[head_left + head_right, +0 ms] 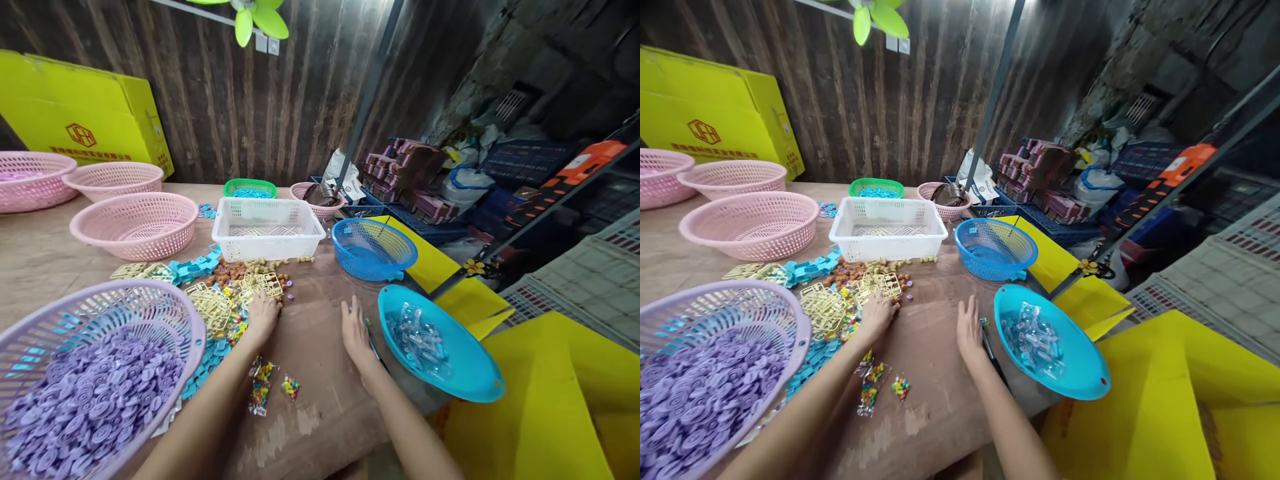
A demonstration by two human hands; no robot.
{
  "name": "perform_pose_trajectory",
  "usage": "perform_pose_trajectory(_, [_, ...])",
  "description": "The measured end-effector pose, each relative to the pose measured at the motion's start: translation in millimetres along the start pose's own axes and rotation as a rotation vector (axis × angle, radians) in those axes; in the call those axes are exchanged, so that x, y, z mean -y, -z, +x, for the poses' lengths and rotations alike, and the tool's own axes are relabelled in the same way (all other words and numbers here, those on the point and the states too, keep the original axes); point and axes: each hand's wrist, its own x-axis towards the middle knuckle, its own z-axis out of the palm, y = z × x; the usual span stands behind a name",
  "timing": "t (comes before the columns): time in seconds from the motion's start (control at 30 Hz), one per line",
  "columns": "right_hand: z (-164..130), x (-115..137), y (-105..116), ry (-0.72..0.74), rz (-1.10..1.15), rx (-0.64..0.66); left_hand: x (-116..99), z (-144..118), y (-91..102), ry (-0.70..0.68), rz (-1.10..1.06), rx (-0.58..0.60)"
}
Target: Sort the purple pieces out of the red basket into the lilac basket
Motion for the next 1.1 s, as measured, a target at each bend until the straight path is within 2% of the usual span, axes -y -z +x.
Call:
perform_pose_trajectory(0.07, [23.3, 10.5, -4.8, -0.152, -0.046, 0.081, 4.8, -1.1, 2.8, 0.058, -0.006, 0.037])
perform_pose_trajectory(0.13, [36.5, 15.8, -8.0, -0.198, -0.046, 0.129, 5.7, 1.3, 6.5, 0.112, -0.012, 0.061])
perform_pose_trajectory(0.2, [40.9, 18.7, -10.7, -0.169, -0.021, 0.138, 2.0, 8.4, 9.9, 0.124, -0.019, 0.024])
perform_pose_trajectory(0.3, [41.3, 25.6, -14.8, -0.076, 0.028, 0.141, -10.5, 28.2, 11.6, 0.013, -0.092, -0.038])
perform_pose_trajectory(0.43, [48.7, 51.1, -20.7, 0.101, 0.144, 0.163, -28.6, 61.5, 7.0, -0.145, -0.230, 0.044])
perform_pose_trajectory(0.57, [58.9, 87.4, -27.3, 0.163, 0.195, 0.145, -34.7, 85.0, 0.8, -0.139, -0.338, 0.118])
perform_pose_trajectory(0.7, [59.5, 107.8, -34.6, 0.193, 0.231, 0.137, -32.4, 91.0, 0.6, -0.071, -0.526, 0.142])
perform_pose_trajectory(0.8, [55.2, 105.2, -37.8, 0.201, 0.276, 0.123, -32.2, 79.8, 4.3, 0.010, -0.715, 0.106])
perform_pose_trajectory(0.9, [47.4, 94.0, -30.8, 0.094, 0.436, 0.109, -33.6, 51.4, 6.8, 0.092, -0.943, 0.113])
perform_pose_trajectory(1.0, [31.0, 88.3, -6.1, -0.052, 0.650, 0.020, -31.4, 10.9, 7.3, 0.138, -1.162, 0.189])
perform_pose_trajectory(1.03, [22.9, 90.1, 5.6, -0.047, 0.709, -0.029, -29.4, -2.9, 7.9, 0.160, -1.293, 0.236])
perform_pose_trajectory(1.1, [3.7, 100.0, 30.5, 0.096, 0.773, -0.098, -24.0, -27.5, 11.2, 0.254, -1.700, 0.382])
